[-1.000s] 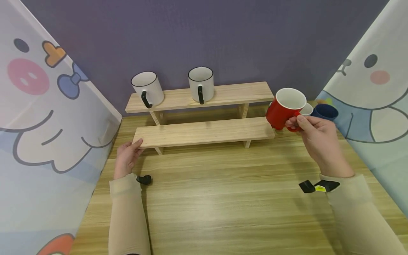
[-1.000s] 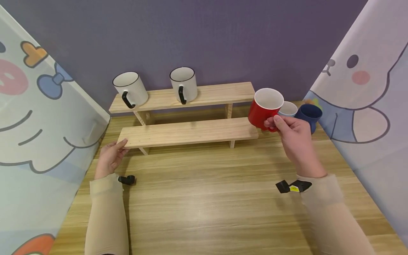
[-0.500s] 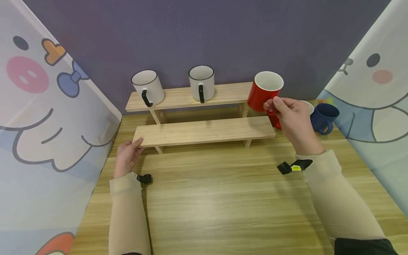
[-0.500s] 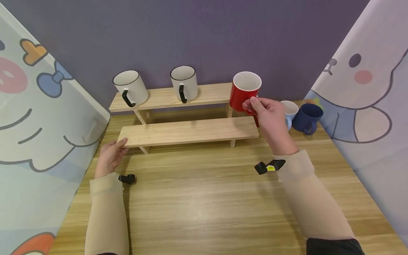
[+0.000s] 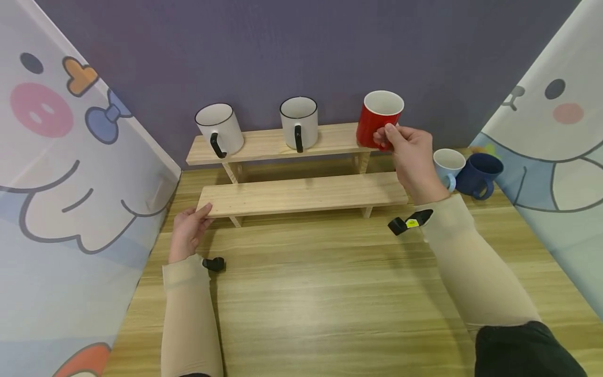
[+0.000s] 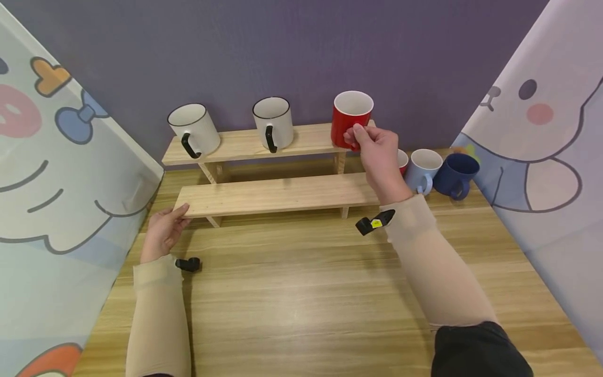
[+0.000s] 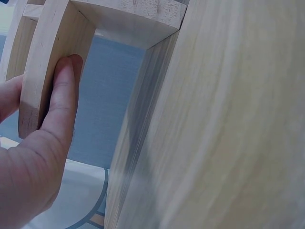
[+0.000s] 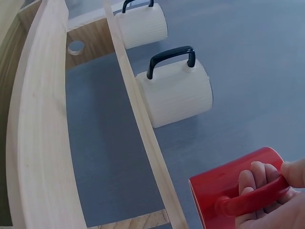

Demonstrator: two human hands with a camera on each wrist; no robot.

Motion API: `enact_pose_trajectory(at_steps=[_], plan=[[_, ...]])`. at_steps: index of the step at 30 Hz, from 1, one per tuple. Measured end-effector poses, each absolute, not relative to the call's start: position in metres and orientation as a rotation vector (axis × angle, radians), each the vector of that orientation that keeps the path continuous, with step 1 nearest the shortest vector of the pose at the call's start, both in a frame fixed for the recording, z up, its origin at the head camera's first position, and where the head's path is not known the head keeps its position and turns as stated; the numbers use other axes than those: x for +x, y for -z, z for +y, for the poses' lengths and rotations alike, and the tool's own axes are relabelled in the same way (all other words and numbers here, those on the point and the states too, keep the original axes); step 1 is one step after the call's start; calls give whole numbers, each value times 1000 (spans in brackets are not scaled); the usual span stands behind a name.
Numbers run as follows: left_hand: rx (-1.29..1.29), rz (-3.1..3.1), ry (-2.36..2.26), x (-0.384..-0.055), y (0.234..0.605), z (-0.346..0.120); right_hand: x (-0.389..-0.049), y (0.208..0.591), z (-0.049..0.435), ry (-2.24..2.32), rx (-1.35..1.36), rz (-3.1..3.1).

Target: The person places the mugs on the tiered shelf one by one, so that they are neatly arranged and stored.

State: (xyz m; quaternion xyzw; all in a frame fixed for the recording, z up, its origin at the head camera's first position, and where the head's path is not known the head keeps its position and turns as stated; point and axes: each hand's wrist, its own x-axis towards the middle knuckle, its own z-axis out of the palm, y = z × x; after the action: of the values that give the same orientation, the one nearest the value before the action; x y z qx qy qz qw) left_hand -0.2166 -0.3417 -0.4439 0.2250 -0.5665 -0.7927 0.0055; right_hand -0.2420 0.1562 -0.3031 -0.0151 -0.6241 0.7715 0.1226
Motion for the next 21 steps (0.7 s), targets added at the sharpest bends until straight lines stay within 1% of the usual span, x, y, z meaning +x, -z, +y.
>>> enact_pose_trajectory(at_steps=[11,21], plan=[[717,-1762,2474,-219,445,-341,-267,301,141,-2226,-146,-1846],[704,-1756,2476,-219,446,-342,-277,308,138,-2205,-109,-1858]])
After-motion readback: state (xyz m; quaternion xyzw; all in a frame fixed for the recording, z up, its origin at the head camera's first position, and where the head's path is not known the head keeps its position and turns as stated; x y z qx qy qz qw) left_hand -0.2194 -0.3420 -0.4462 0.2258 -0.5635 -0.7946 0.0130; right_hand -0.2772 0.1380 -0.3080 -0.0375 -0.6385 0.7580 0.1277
